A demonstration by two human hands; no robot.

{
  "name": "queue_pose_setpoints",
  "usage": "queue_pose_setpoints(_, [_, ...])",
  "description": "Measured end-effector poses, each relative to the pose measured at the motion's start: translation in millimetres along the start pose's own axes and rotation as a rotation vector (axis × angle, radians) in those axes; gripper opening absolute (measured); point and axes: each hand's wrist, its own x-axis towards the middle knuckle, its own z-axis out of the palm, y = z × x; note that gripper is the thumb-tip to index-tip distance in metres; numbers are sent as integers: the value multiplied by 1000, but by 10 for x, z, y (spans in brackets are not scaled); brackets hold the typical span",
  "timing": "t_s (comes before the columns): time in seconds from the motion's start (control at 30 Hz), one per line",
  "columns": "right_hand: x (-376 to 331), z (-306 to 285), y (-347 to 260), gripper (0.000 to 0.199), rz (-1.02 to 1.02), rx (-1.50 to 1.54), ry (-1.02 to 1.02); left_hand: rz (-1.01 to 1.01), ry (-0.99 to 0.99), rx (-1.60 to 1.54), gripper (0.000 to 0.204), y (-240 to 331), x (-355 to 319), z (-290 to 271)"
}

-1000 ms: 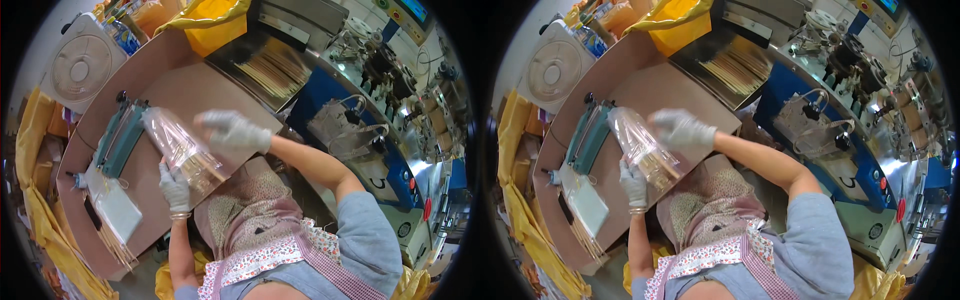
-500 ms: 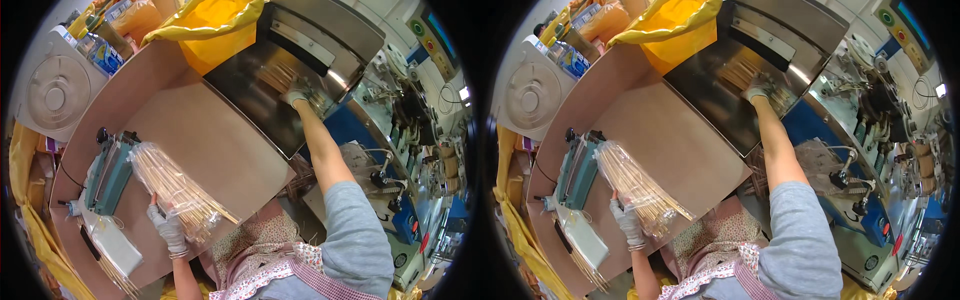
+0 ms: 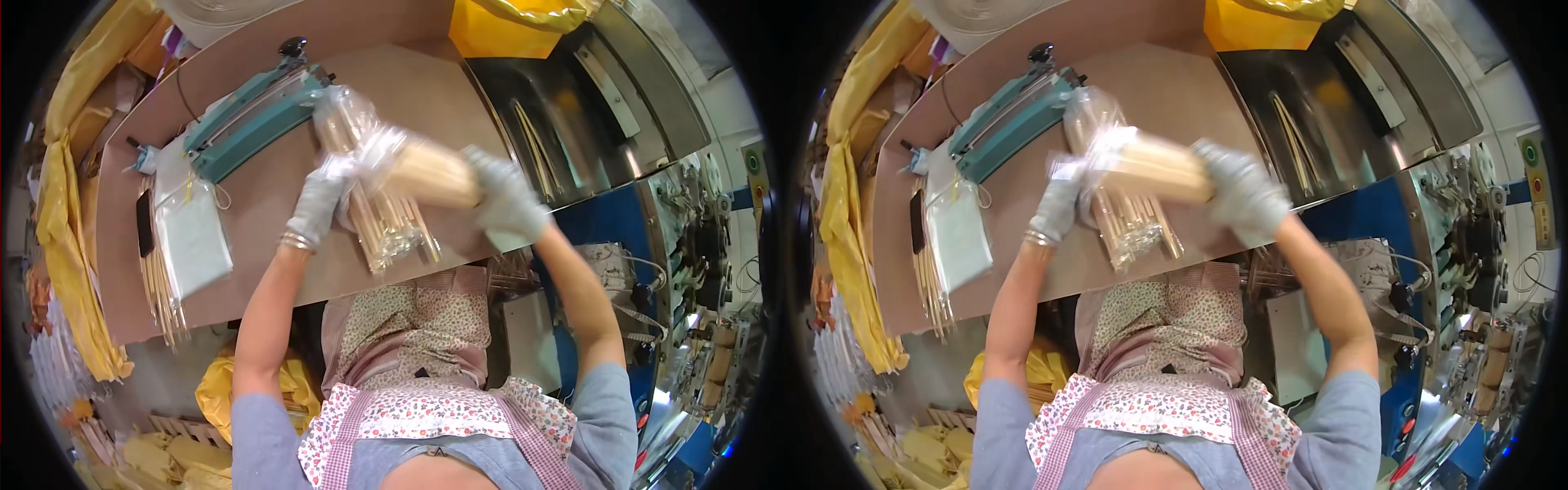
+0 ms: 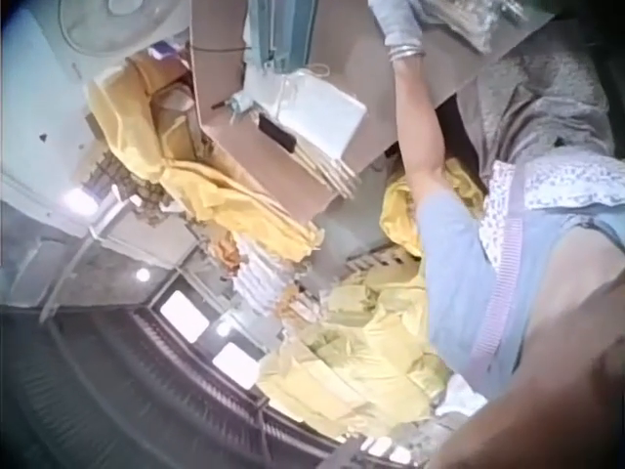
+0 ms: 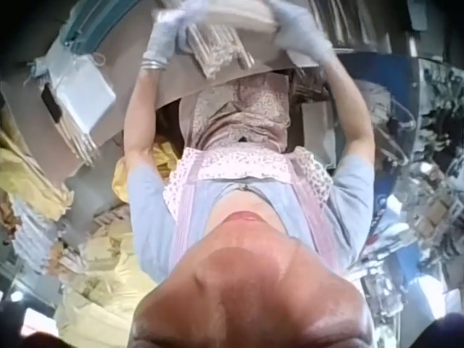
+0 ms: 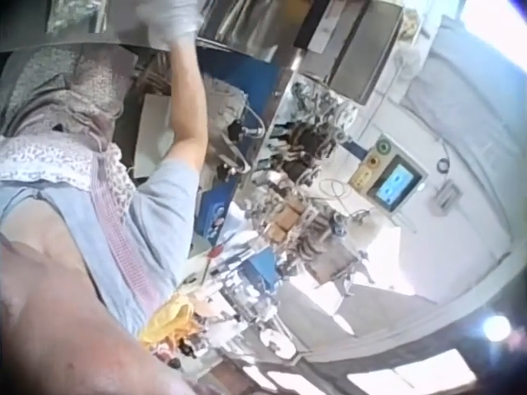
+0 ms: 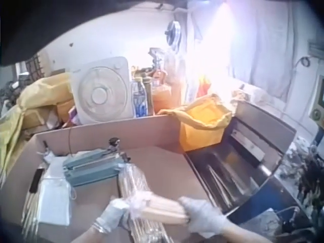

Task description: Packaging large bundles of wooden sticks into plastic bags and sealing them with a heat sealer.

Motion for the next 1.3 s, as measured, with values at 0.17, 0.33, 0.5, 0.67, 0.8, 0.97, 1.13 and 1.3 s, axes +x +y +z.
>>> queue_pose_setpoints(0.17, [-63, 275, -407, 54, -70, -298, -216, -142, -37, -93, 34, -1, -42, 57])
queue_pose_setpoints(0.33, [-293, 93, -600, 53, 305, -132, -346, 363, 231, 861, 62, 60, -496, 349])
queue_pose_setpoints(0.5, [98, 215, -941, 87, 587, 275, -174, 640, 158, 958, 63, 40, -657, 665])
queue_pose_setpoints(0.67, [358, 132, -829, 97, 272, 900, 106, 342, 492, 583, 52, -279, -295, -37])
queue_pose_setpoints(0.8, [84, -169, 312, 47, 308, 324, 709, 277, 461, 882, 58, -305, -391, -37])
queue_pose_setpoints(0.97, [-359, -139, 1574, 57, 963, -330, 304, 516, 516, 1050, 71, -597, -239, -246])
queue_pose_setpoints(1.13, [-451, -111, 1788, 68, 1088, -252, 44, 329, 605, 884, 60, -520, -128, -230])
queue_pose_setpoints(1.3, [-238, -127, 2248, 61, 1157, -280, 66, 409, 362, 765, 46, -715, 94, -440])
